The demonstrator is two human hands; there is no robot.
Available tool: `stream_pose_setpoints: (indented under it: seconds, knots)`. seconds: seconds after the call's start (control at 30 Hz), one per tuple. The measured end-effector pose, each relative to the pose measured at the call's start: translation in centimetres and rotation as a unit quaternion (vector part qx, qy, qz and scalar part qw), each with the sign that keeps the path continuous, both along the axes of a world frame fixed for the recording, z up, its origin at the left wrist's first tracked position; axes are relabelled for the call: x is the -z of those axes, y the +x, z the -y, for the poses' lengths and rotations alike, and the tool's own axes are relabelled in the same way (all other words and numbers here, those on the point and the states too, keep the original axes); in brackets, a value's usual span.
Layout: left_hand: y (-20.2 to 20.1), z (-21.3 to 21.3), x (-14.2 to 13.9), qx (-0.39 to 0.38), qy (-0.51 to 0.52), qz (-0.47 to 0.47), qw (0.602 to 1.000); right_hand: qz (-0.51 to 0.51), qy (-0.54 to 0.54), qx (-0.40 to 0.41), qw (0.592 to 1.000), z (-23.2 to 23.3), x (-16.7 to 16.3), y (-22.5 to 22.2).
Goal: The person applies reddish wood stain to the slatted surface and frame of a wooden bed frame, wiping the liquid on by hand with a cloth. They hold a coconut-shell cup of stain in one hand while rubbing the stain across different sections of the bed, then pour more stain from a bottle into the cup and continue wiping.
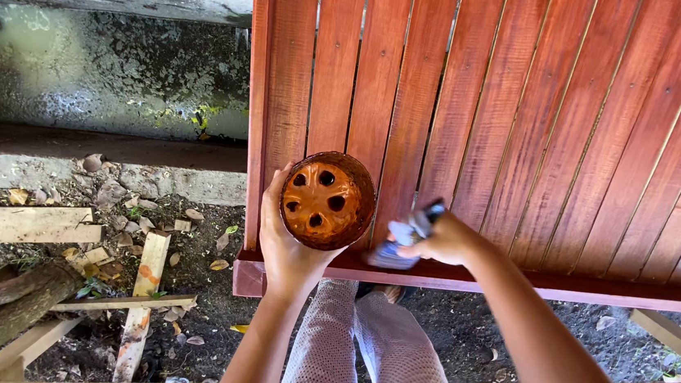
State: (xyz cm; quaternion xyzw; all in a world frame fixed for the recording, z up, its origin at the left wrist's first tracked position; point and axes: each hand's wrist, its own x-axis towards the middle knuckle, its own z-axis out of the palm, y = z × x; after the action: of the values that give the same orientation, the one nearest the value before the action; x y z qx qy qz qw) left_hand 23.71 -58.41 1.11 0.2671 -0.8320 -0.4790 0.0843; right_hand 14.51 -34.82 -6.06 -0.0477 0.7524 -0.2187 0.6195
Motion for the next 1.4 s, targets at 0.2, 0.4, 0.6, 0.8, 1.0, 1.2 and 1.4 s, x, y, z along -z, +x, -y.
stream_pose_setpoints:
  seconds: [0.2, 0.4, 0.6, 0.8, 1.0, 1.2, 1.4]
  knots:
    - [-0.2, -0.2, 0.0, -0.003, -0.023, -0.012, 1.0, -0.006, 0.046, 0.007, 0.999, -10.3, -1.1, -2.9]
    - [1.0, 0.1, 0.5, -0.043, 0.001, -0.025, 0.999, -0.056, -0.034, -0.115, 0.991, -6.0, 0.7, -2.4]
    - [2.7, 4.6, 0.4, -0.149, -0.04, -0.002, 0.988, -0.036, -0.19, -0.066, 0.979, 10.9, 3.6, 1.3]
    - [5.2, 7.2, -0.9, -0.234, -0.028, -0.012, 0.972, -0.056, -0.314, 0.152, 0.936, 16.8, 4.2, 4.9]
    - [4.9, 4.7, -1.0, -0.217, -0.057, 0.002, 0.975, -0.058, -0.249, 0.096, 0.962, 11.4, 4.2, 6.7]
    - [1.9, -0.5, -1.0, -0.184, -0.029, 0.013, 0.982, -0.054, -0.218, 0.038, 0.974, 2.3, 3.3, 2.5]
    - [-0.7, -4.3, -1.1, -0.116, -0.023, -0.005, 0.993, -0.005, -0.107, 0.027, 0.994, -7.8, 1.5, -1.0]
